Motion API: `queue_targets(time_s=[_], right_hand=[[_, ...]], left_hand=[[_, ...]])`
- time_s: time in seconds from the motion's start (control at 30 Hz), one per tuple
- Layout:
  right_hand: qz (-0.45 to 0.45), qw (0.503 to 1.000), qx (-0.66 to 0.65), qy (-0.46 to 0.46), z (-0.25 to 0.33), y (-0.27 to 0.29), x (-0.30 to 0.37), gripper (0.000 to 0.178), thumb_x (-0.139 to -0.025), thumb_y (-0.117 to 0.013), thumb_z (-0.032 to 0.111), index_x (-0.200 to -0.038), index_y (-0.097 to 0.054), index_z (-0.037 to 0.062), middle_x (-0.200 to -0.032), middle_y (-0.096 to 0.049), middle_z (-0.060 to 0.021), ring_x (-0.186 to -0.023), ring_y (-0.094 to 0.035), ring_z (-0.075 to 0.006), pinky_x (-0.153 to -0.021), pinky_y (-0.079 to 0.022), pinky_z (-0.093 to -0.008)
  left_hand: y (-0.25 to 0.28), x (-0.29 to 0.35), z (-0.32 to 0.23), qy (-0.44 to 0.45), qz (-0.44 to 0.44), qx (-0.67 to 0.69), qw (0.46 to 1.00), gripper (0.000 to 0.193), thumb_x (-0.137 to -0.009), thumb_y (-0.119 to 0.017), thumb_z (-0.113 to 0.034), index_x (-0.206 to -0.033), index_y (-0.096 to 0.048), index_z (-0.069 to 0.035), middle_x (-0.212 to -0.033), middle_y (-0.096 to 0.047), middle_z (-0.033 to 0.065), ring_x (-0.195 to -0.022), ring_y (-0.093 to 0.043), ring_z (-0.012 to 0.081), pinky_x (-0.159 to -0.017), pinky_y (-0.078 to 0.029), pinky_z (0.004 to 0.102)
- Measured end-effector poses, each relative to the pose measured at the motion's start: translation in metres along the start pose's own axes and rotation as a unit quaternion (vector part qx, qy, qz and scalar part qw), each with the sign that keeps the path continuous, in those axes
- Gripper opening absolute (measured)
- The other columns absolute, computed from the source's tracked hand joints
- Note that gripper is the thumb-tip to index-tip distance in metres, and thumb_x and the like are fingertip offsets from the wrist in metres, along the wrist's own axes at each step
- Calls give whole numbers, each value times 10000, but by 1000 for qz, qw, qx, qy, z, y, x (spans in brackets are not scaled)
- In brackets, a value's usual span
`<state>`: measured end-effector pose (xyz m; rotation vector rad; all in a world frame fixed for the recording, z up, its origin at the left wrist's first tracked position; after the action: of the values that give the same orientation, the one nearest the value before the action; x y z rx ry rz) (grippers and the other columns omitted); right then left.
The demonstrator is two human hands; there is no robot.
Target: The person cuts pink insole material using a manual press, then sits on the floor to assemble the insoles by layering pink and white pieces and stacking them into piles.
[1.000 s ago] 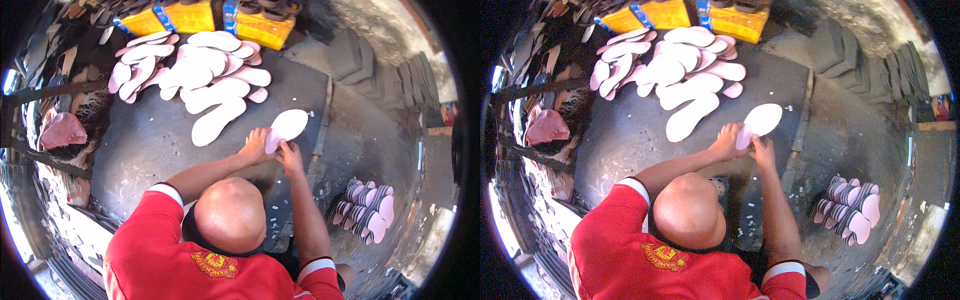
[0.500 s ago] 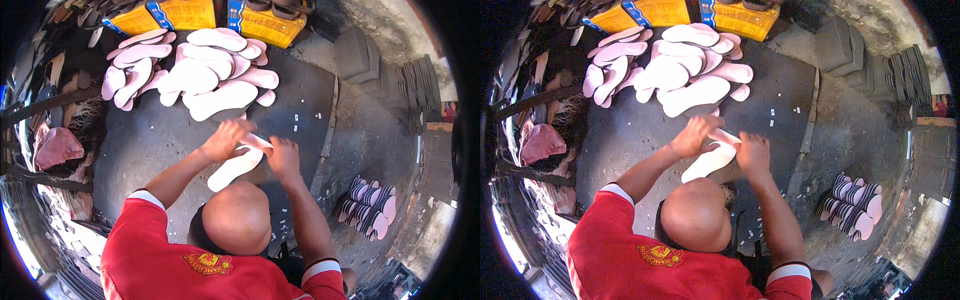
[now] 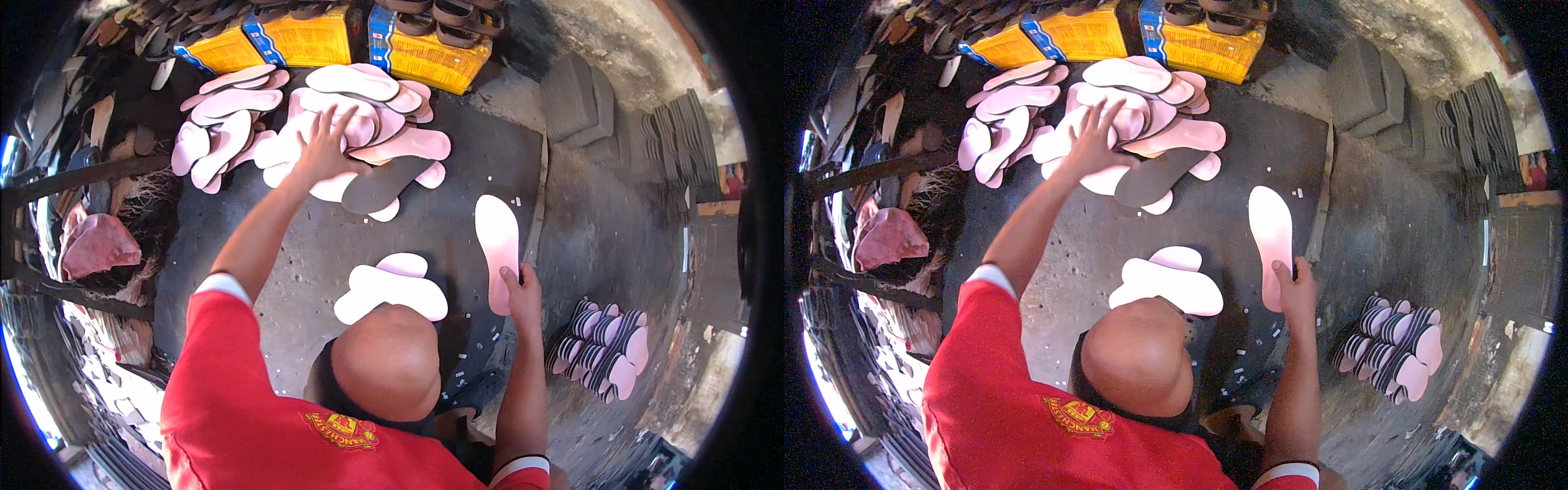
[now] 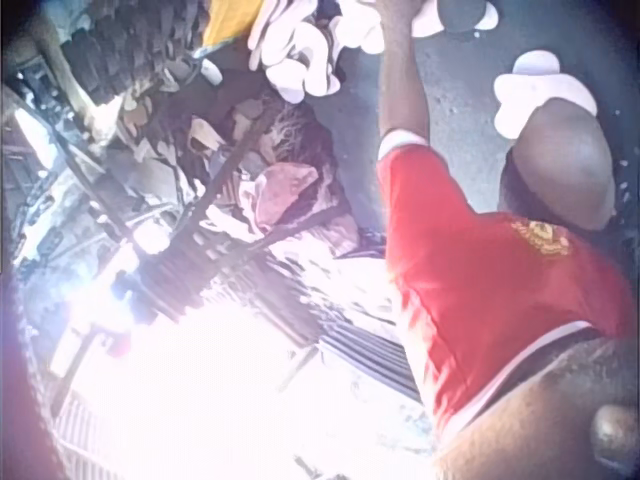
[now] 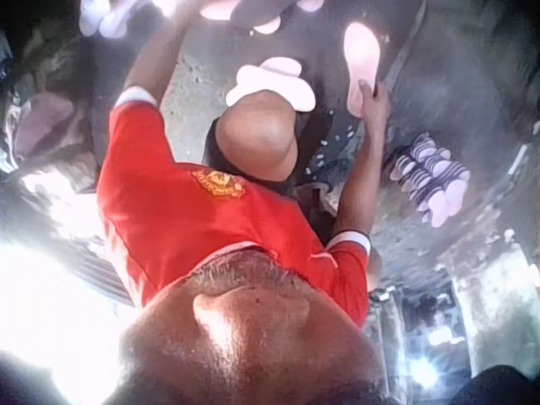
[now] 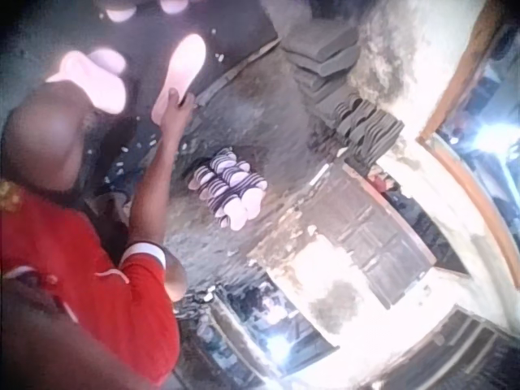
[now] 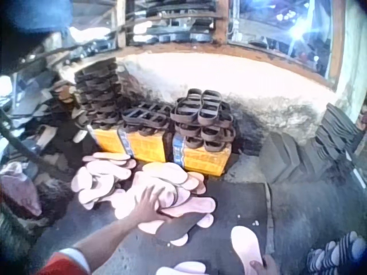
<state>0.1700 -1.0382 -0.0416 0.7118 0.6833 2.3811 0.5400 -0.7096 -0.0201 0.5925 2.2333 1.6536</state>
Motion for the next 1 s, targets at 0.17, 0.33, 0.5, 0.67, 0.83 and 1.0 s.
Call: queue_targets(time_s=[0.17, 0.33, 0.5, 0.67, 0.83, 1.0], right_hand=[[37, 999, -10, -13, 1, -23, -4, 285, -986, -709, 257, -1096, -673, -4, -915, -646, -14, -813, -552, -103, -720, -456, -295], [12, 997, -77, 15, 1, -6, -17, 279, -989, -708, 263, -1077, -671, 0, -917, -636, -2, -825, -544, -103, -732, -446, -288], [37, 985, -171, -10, -13, -37, -24, 327, -959, -734, 281, -1089, -668, -12, -946, -667, -34, -843, -575, -124, -755, -468, -305], [107, 968, -221, -44, -2, -71, -5, 387, -901, -797, 266, -1135, -670, -15, -1014, -722, -97, -867, -675, -166, -749, -539, -336], [161, 971, -90, 149, 29, -158, -11, 465, -887, -800, 286, -1205, -623, -2, -1073, -701, -169, -945, -688, -280, -830, -548, -406], [206, 953, 129, 182, 39, -183, -1, 642, -844, -777, 279, -1353, -476, 31, -1194, -624, -301, -1128, -611, -478, -962, -493, -531]], left_hand=[[-56, -44, 11, -44, 92, -150, 983, 888, -862, -755, -393, -1600, -289, -230, -1656, -285, 110, -1520, -308, 356, -1005, -297, 893], [-96, 10, -46, -104, 56, -146, 982, 767, -860, -693, -180, -1538, -362, -45, -1602, -383, 169, -1482, -390, 365, -1035, -325, 836], [-172, 175, -172, -317, 158, -105, 929, 832, -916, -675, -348, -1625, -300, -124, -1645, -344, 142, -1560, -256, 322, -1131, -157, 828], [-98, 171, -167, -222, 220, 168, 935, 1355, -631, -950, -387, -1673, -101, -212, -1722, -122, 147, -1594, -71, 414, -1187, -111, 776], [-107, 169, -57, -222, 196, -106, 949, 1225, -683, -908, -425, -1631, -214, -82, -1581, -364, 182, -1511, -300, 370, -1234, -182, 670], [-48, 181, -21, -101, 185, -24, 977, 979, -728, -853, -240, -1539, -348, -29, -1374, -469, 212, -1312, -462, 397, -1174, -358, 558]])
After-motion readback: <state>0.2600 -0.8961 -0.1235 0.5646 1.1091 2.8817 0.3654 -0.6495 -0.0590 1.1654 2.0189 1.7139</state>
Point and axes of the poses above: each hand's wrist, its own x-axis away from the middle knuckle, its own y-axis out of the back of the hand, z = x × y, the point moved 10 cm from there along -x, towards the middle knuckle
